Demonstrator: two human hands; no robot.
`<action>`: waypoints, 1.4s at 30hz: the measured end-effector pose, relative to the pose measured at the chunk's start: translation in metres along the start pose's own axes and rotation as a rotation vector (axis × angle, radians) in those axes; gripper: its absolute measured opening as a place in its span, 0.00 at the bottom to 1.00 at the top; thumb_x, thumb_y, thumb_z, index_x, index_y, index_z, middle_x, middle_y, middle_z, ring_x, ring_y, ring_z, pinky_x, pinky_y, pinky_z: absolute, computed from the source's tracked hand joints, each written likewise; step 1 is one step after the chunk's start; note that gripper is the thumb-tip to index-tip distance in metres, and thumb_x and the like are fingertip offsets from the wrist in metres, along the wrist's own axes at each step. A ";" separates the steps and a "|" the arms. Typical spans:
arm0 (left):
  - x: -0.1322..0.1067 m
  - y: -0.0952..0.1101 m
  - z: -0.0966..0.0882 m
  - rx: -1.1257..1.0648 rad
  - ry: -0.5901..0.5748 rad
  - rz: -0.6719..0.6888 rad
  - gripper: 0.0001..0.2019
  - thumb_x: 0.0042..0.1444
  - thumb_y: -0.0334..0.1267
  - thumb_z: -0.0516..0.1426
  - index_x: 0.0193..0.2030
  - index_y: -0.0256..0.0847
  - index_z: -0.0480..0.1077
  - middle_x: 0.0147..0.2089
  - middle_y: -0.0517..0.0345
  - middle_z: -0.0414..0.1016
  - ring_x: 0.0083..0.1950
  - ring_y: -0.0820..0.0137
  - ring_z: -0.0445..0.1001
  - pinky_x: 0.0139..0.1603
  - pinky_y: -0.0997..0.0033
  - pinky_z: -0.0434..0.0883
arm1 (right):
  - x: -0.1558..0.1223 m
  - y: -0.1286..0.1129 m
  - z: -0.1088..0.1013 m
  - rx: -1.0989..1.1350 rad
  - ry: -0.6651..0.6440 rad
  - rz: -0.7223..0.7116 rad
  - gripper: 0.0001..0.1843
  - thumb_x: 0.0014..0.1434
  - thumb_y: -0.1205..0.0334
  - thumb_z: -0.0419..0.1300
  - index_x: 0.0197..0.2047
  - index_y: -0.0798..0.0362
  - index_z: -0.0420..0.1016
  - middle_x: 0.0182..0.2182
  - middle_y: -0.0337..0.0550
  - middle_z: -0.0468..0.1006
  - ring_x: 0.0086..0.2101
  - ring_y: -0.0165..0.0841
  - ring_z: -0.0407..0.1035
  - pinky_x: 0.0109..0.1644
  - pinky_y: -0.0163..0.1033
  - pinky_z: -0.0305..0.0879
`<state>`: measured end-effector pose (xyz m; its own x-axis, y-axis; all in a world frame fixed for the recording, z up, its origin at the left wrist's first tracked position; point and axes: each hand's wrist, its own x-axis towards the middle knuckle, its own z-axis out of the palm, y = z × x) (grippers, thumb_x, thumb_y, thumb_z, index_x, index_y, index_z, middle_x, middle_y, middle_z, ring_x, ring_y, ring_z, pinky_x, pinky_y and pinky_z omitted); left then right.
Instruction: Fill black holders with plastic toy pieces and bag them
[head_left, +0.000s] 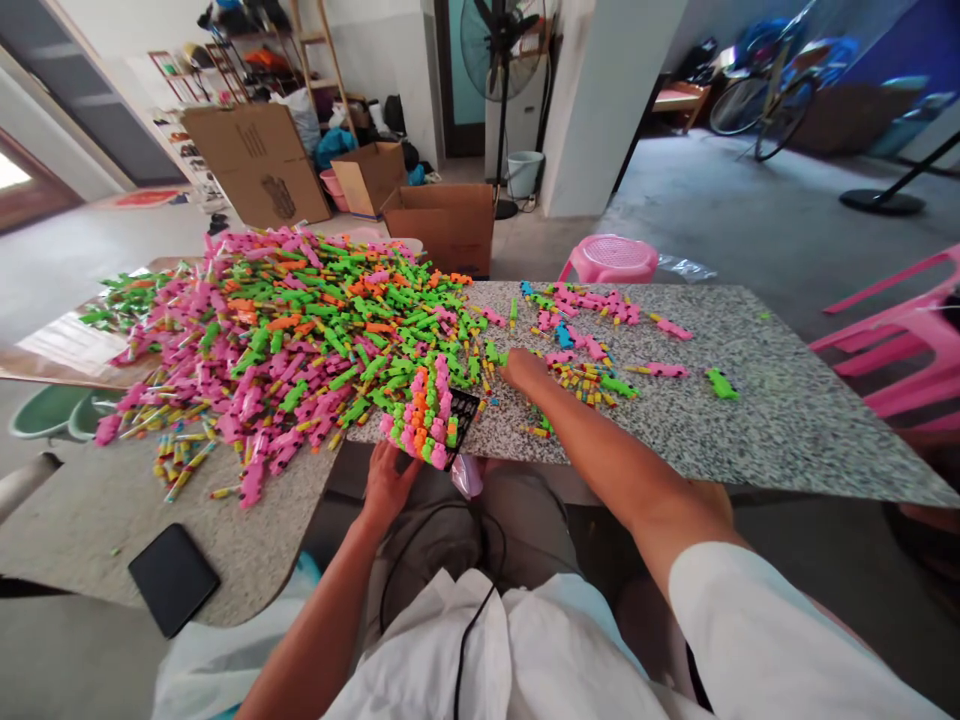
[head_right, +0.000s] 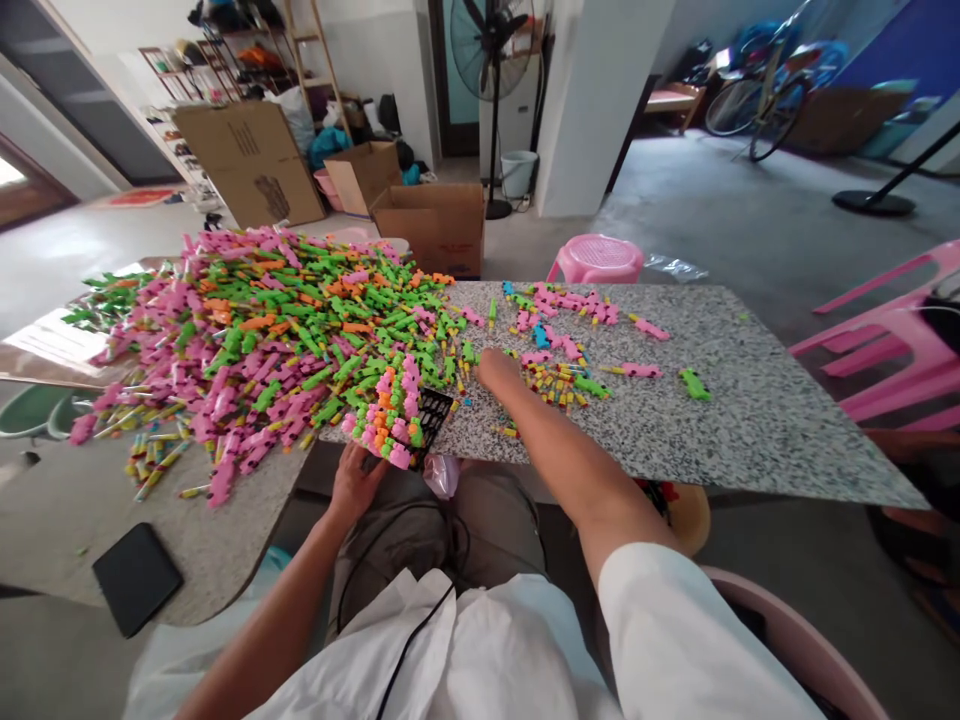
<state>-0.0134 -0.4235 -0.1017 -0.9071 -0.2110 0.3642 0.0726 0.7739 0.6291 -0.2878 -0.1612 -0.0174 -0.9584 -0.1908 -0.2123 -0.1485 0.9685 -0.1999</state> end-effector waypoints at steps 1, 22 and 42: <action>0.000 0.001 -0.001 -0.016 -0.009 -0.013 0.21 0.63 0.49 0.62 0.59 0.43 0.73 0.63 0.45 0.76 0.67 0.52 0.72 0.70 0.44 0.68 | 0.000 0.000 0.002 0.010 -0.005 0.002 0.24 0.66 0.56 0.60 0.60 0.64 0.76 0.56 0.68 0.78 0.55 0.53 0.74 0.59 0.50 0.69; 0.013 0.206 -0.080 -0.316 -0.062 -0.067 0.27 0.69 0.48 0.58 0.72 0.46 0.65 0.58 0.47 0.80 0.50 0.63 0.81 0.54 0.62 0.78 | -0.235 -0.034 -0.041 1.027 -0.049 -0.762 0.24 0.60 0.58 0.70 0.58 0.43 0.71 0.43 0.43 0.79 0.34 0.33 0.72 0.38 0.40 0.72; -0.006 0.171 -0.095 -0.377 0.018 -0.312 0.17 0.59 0.49 0.64 0.51 0.47 0.69 0.29 0.67 0.70 0.26 0.74 0.66 0.29 0.75 0.65 | -0.045 -0.038 0.014 0.017 -0.064 -0.044 0.21 0.64 0.59 0.60 0.54 0.63 0.82 0.52 0.70 0.80 0.53 0.54 0.77 0.53 0.48 0.70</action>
<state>0.0436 -0.3468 0.0690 -0.9025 -0.4112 0.1282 -0.0537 0.4026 0.9138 -0.2354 -0.1914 -0.0133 -0.9334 -0.2438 -0.2634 -0.1859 0.9562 -0.2262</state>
